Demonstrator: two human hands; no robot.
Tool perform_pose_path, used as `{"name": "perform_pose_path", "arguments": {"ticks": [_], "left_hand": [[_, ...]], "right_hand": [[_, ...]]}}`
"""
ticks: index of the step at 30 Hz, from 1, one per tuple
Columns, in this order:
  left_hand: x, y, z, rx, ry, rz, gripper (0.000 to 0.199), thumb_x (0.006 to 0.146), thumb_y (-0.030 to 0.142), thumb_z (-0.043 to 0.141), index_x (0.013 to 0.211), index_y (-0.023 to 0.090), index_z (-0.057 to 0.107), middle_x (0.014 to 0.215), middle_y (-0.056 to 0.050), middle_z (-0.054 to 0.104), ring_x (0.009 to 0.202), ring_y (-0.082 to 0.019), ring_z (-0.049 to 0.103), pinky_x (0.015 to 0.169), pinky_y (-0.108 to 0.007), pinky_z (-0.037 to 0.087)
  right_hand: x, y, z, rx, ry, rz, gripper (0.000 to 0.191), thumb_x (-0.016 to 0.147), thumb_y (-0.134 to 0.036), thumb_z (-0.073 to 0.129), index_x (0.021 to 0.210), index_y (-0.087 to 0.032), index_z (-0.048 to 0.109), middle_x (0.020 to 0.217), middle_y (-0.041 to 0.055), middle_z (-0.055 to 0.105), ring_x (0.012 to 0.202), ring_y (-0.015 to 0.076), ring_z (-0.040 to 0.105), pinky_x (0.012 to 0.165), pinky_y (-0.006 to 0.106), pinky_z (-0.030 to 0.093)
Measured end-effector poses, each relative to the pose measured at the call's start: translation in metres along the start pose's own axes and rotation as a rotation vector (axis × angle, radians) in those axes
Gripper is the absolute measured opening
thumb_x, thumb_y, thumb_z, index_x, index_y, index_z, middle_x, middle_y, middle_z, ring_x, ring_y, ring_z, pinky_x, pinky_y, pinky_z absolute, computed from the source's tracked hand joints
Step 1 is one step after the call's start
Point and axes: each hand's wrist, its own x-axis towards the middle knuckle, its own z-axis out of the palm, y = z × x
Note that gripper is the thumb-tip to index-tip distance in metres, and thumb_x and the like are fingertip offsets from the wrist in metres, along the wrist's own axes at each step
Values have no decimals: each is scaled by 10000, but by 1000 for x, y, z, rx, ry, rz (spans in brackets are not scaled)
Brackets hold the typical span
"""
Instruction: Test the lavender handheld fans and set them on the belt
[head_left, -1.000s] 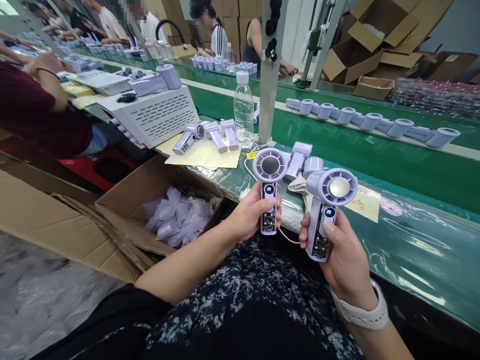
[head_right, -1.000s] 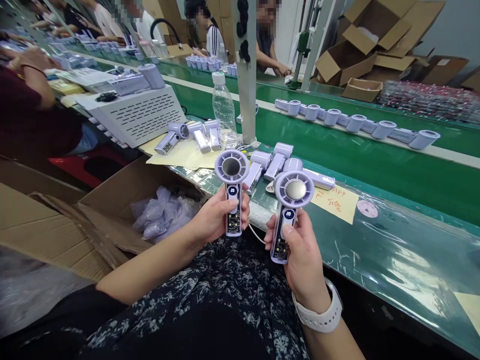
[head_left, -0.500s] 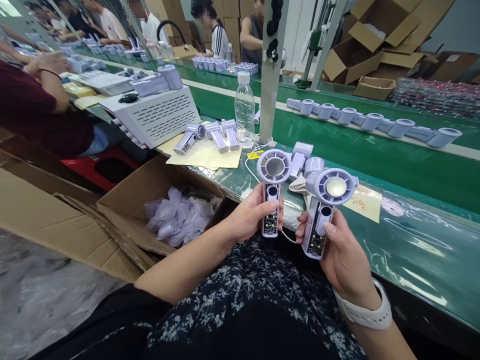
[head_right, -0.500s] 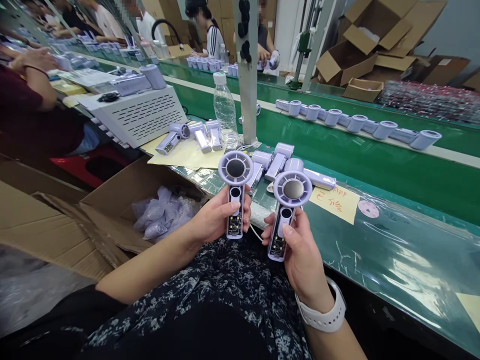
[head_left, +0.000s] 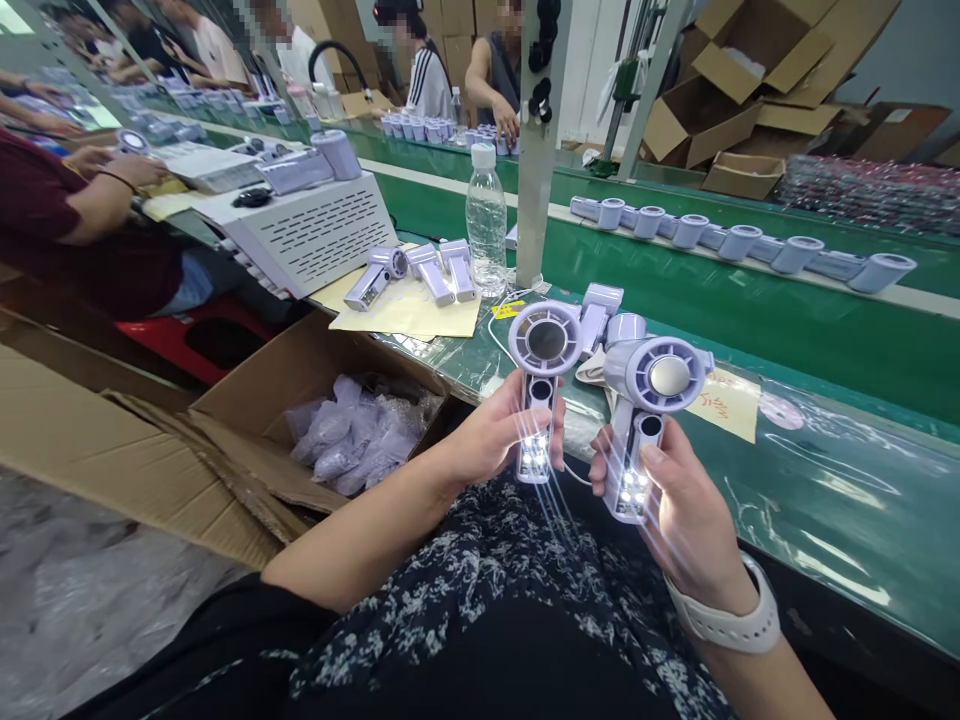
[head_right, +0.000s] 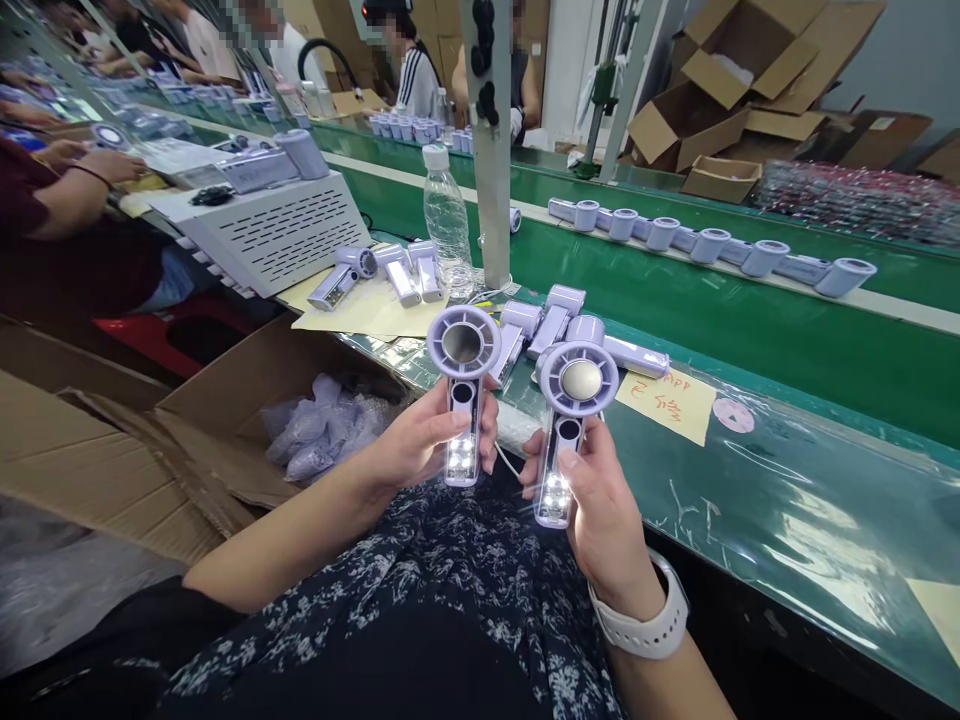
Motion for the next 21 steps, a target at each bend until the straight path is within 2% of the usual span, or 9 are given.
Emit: {"name": "perform_pose_path", "arguments": {"ticks": [4,7,10,14,17,21], "left_hand": [[0,-4,-1,17,37,-15,449,793,419,793,1032,219,470,842,17,593,614,-129,598,552,-296,536],[1,-6,-1,22,75,-43,476,769,422,814,1010,217,458,814,26,592,615,-123,596,554,-279,539],[3,-7,0,31,113,-72,509,755,482,803,1030,211,471,761,40,580,547,-110,568,478,-248,505],[5,-7,0,57,205,-97,452,759,480,735,1027,211,487,691,61,559,460,-86,509,391,-203,440],[6,-7,0,96,266,-132,371,793,456,681,986,214,477,679,64,563,457,-76,498,392,-185,442],[7,-7,0,74,332,-161,420,835,553,653,1000,215,466,690,62,560,479,-79,506,416,-194,459]], "right_hand": [[-1,2,0,20,-7,16,345,923,-413,686,1211,-250,588,993,48,701,770,179,688,648,308,598],[0,3,1,7,40,34,338,917,-414,692,1193,-244,599,987,46,701,759,178,693,635,301,597],[0,4,2,8,83,39,289,915,-407,687,1136,-235,612,962,46,709,725,168,684,605,286,593],[0,7,2,0,61,43,229,936,-397,664,1079,-226,613,933,53,727,686,157,665,569,266,578],[-1,9,1,6,50,39,243,938,-400,675,1085,-224,596,895,49,735,632,145,646,518,242,543],[1,10,-1,87,35,57,323,950,-495,667,1143,-253,573,829,26,735,551,146,629,453,240,516]]}}
